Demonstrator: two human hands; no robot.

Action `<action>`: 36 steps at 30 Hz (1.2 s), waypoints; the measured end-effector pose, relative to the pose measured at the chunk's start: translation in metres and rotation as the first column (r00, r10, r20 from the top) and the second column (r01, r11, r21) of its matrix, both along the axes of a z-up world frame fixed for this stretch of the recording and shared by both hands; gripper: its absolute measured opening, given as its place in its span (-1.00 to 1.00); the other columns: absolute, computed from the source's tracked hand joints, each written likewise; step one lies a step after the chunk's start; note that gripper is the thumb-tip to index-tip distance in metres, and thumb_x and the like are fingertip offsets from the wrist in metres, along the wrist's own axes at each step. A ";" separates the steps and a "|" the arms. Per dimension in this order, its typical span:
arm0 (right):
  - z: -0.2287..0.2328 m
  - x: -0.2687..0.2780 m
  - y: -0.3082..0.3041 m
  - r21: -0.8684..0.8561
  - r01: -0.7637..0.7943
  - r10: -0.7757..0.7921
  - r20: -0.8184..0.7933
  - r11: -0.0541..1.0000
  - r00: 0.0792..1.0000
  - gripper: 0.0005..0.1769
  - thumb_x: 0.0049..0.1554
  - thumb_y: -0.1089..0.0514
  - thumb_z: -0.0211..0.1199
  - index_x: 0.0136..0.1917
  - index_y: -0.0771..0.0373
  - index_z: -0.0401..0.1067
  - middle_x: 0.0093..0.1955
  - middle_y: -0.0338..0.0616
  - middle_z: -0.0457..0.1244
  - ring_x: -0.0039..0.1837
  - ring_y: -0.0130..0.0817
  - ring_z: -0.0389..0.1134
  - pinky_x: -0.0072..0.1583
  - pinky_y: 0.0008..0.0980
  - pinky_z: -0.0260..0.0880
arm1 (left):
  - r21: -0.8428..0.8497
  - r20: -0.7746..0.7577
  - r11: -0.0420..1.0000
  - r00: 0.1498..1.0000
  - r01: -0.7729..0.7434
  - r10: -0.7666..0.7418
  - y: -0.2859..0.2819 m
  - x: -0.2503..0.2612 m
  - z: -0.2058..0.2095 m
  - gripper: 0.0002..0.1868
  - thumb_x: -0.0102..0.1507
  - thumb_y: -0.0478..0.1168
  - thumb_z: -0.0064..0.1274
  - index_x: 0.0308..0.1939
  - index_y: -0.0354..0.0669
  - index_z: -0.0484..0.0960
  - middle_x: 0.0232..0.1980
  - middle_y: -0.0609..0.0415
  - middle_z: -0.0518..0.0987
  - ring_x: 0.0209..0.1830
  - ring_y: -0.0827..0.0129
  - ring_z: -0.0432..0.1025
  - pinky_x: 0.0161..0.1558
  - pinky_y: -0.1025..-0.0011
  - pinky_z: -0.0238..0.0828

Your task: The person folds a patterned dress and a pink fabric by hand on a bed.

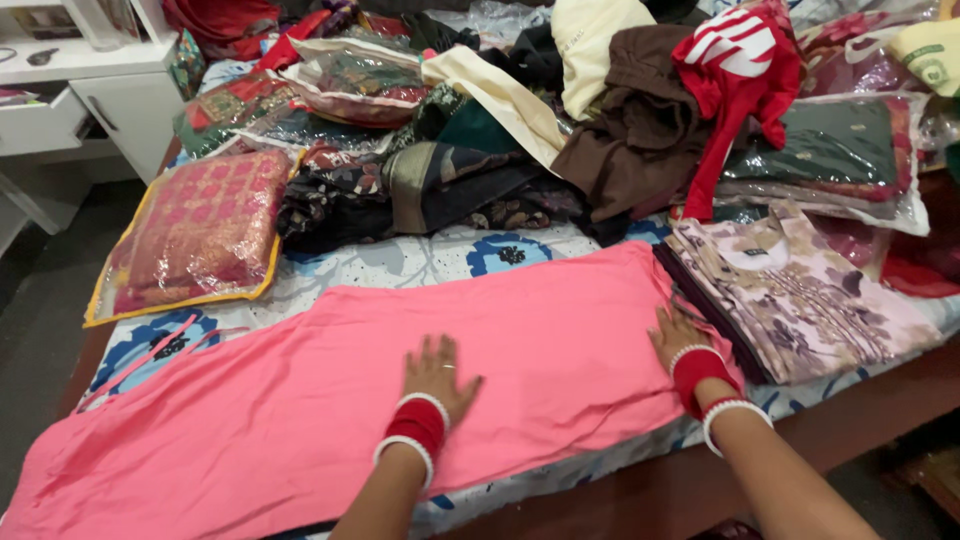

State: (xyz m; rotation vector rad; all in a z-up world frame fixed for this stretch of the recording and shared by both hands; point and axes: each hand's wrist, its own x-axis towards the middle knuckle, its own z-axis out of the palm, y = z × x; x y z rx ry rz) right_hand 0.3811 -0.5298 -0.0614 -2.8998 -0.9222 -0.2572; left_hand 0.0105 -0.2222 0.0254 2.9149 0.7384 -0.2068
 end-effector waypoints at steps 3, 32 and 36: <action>0.015 -0.036 0.013 0.138 -0.074 0.071 0.021 0.988 0.997 -0.46 0.22 -0.09 0.05 0.39 0.15 0.19 0.44 0.04 0.04 0.42 0.01 0.12 0.39 -0.08 0.16 | -0.087 0.056 0.956 0.959 0.282 -0.277 -0.060 0.009 0.006 -0.03 0.33 0.33 -0.22 0.62 -0.17 -0.12 0.69 -0.08 -0.18 0.69 0.05 -0.34 0.55 -0.13 -0.45; 0.136 -0.127 -0.101 0.015 -0.140 0.103 0.599 0.990 0.794 -0.96 -0.11 0.17 0.26 -0.33 0.06 0.52 -0.09 -0.21 0.24 0.17 -0.15 0.29 0.23 -0.05 0.29 | -0.492 0.466 0.650 0.806 0.579 -0.365 -0.088 0.020 -0.011 -0.89 0.16 -0.04 0.18 -0.24 0.23 0.71 0.45 0.43 0.44 0.62 0.27 0.01 0.57 0.03 -0.37; 0.131 -0.125 -0.092 -0.091 -0.030 0.076 0.550 0.995 0.831 -0.90 -0.18 0.15 0.27 -0.35 0.00 0.58 0.00 -0.17 0.28 0.21 -0.16 0.30 0.26 -0.05 0.25 | -0.479 0.354 0.650 0.807 0.590 -0.473 -0.088 0.020 -0.007 -0.89 0.29 0.04 0.11 -0.23 0.36 0.75 0.52 0.51 0.34 0.69 0.29 -0.18 0.58 -0.03 -0.60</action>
